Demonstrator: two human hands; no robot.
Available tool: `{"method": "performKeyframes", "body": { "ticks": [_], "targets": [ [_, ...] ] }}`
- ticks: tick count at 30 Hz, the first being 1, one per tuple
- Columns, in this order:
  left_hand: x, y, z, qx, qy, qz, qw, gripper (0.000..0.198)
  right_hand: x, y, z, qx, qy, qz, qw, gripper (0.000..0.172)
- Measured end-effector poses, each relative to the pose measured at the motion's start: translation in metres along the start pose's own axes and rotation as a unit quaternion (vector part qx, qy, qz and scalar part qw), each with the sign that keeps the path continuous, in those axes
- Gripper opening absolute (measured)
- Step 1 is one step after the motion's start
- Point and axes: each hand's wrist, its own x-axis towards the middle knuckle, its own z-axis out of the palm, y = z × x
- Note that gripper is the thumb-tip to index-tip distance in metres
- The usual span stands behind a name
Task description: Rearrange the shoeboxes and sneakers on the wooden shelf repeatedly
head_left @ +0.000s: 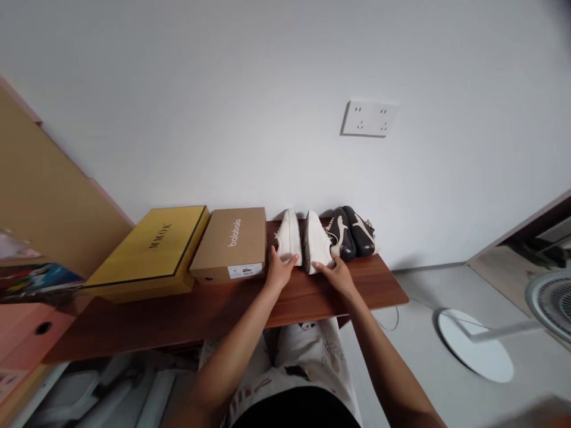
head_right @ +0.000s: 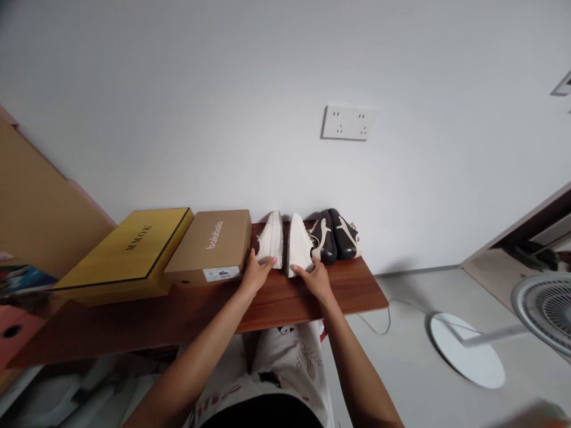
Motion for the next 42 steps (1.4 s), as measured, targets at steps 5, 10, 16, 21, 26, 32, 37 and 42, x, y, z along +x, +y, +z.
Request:
{"method": "performKeyframes", "body": {
  "ticks": [5,10,16,21,26,32,37,42],
  "targets": [
    [0.018,-0.009,0.007,-0.063,-0.037,-0.010,0.997,0.056,0.016,-0.010,0.008,0.100,-0.076,-0.012,0.992,0.059],
    [0.021,0.009,-0.006,0.048,-0.041,0.052,0.997,0.048,0.027,-0.019,-0.009,0.079,-0.113,-0.075,0.988,0.061],
    [0.016,0.046,-0.013,0.374,-0.098,0.164,0.908,0.050,0.027,-0.044,-0.028,-0.220,-0.145,-0.136,0.955,0.043],
    [0.006,0.057,-0.002,0.517,-0.125,0.233,0.815,0.044,0.033,-0.072,-0.016,-0.384,-0.189,-0.161,0.889,0.038],
    [0.005,0.053,0.008,0.555,-0.123,0.237,0.788,0.043,0.045,-0.081,0.001,-0.429,-0.215,-0.162,0.862,0.044],
    [0.009,0.045,0.010,0.554,-0.133,0.224,0.791,0.041,0.049,-0.085,0.013,-0.433,-0.220,-0.172,0.857,0.044],
    [0.011,0.046,0.008,0.568,-0.129,0.224,0.781,0.040,0.054,-0.086,0.020,-0.429,-0.223,-0.166,0.859,0.045],
    [0.010,0.048,0.009,0.589,-0.119,0.220,0.769,0.036,0.058,-0.087,0.027,-0.459,-0.237,-0.187,0.835,0.050]
  ]
}}
